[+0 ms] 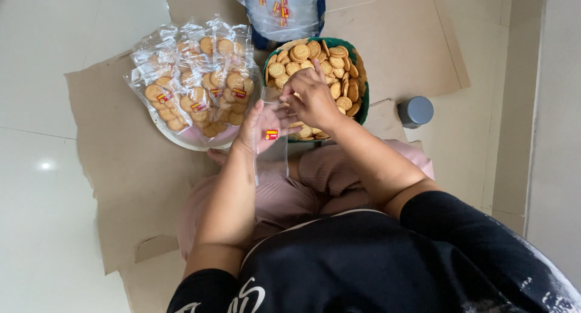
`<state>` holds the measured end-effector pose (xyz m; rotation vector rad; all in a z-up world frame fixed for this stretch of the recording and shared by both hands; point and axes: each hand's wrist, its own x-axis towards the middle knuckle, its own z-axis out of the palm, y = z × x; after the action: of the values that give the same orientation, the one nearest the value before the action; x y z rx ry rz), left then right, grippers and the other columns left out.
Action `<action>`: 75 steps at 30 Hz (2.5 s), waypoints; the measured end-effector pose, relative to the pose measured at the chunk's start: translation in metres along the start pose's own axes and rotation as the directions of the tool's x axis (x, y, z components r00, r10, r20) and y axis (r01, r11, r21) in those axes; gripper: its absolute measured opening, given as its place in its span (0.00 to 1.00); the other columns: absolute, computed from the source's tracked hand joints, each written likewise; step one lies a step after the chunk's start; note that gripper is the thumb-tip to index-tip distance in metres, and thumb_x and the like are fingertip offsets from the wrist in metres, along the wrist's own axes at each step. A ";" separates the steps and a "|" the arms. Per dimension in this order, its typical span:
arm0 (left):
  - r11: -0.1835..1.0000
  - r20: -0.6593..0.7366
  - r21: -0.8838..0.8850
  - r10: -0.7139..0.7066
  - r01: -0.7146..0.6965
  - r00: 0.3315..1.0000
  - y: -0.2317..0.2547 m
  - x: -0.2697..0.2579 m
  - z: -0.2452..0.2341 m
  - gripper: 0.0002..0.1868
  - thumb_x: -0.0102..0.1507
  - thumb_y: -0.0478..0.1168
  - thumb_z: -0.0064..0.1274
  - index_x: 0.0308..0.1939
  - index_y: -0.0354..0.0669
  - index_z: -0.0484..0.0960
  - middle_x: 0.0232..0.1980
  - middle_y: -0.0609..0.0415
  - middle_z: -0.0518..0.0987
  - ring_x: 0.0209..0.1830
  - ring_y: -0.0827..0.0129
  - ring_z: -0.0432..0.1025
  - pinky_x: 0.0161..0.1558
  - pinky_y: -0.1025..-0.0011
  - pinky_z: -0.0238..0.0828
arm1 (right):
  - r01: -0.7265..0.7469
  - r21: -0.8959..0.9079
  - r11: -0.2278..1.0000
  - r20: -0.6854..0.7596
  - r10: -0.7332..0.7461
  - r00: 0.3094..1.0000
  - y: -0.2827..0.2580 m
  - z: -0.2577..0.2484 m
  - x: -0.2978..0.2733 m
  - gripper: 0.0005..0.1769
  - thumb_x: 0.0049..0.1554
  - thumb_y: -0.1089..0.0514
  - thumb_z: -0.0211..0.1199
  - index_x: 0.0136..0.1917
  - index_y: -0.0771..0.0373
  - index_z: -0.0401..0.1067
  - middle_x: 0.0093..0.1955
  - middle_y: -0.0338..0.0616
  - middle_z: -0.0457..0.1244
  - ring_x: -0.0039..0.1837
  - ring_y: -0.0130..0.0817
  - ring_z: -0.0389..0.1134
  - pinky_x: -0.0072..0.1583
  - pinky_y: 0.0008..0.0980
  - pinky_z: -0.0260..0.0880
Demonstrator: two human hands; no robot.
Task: The person picks up cookies from a container by hand and places them into small plastic bags, then places the filled bags onto a plate.
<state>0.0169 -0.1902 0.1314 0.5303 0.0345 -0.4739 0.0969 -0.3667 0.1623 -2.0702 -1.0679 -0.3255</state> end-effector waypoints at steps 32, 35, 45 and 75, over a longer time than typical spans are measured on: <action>0.989 0.018 -0.003 0.149 -0.149 0.989 0.007 -0.001 -0.039 0.50 0.55 0.71 0.57 0.75 0.53 0.66 0.68 0.39 0.75 0.59 0.53 0.77 0.60 0.59 0.76 | -0.864 -0.241 0.442 0.703 0.693 0.158 -0.065 -0.135 -0.024 0.20 0.61 0.60 0.57 0.66 0.56 0.75 0.57 0.51 0.71 0.62 0.47 0.70 0.68 0.41 0.65; 0.989 -0.013 -0.040 0.144 -0.145 0.989 -0.002 -0.008 -0.041 0.49 0.55 0.71 0.55 0.75 0.55 0.67 0.70 0.40 0.74 0.59 0.53 0.77 0.60 0.58 0.77 | -0.877 -0.287 0.386 0.758 0.651 0.039 -0.201 -0.175 0.014 0.21 0.63 0.60 0.52 0.68 0.55 0.73 0.56 0.43 0.70 0.59 0.36 0.69 0.68 0.28 0.64; 0.985 -0.121 -0.109 0.122 -0.135 0.985 -0.013 -0.043 -0.045 0.50 0.55 0.71 0.53 0.77 0.55 0.65 0.73 0.37 0.71 0.63 0.46 0.75 0.61 0.51 0.76 | -0.806 -0.364 0.466 0.702 0.706 0.090 -0.197 -0.187 -0.035 0.20 0.63 0.58 0.53 0.67 0.55 0.74 0.57 0.43 0.70 0.60 0.38 0.69 0.67 0.31 0.65; 0.935 -0.153 -0.244 0.226 -0.258 0.962 0.009 -0.029 -0.048 0.53 0.50 0.76 0.52 0.73 0.54 0.70 0.73 0.38 0.72 0.66 0.44 0.74 0.68 0.45 0.72 | -0.678 -0.592 0.436 0.415 0.886 0.207 0.007 -0.219 -0.284 0.19 0.62 0.52 0.57 0.65 0.54 0.76 0.58 0.44 0.71 0.61 0.43 0.70 0.65 0.39 0.68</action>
<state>-0.0008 -0.1478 0.0986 0.2969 0.1460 -0.1896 -0.0480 -0.6954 0.1555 -2.7845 -0.0808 1.0037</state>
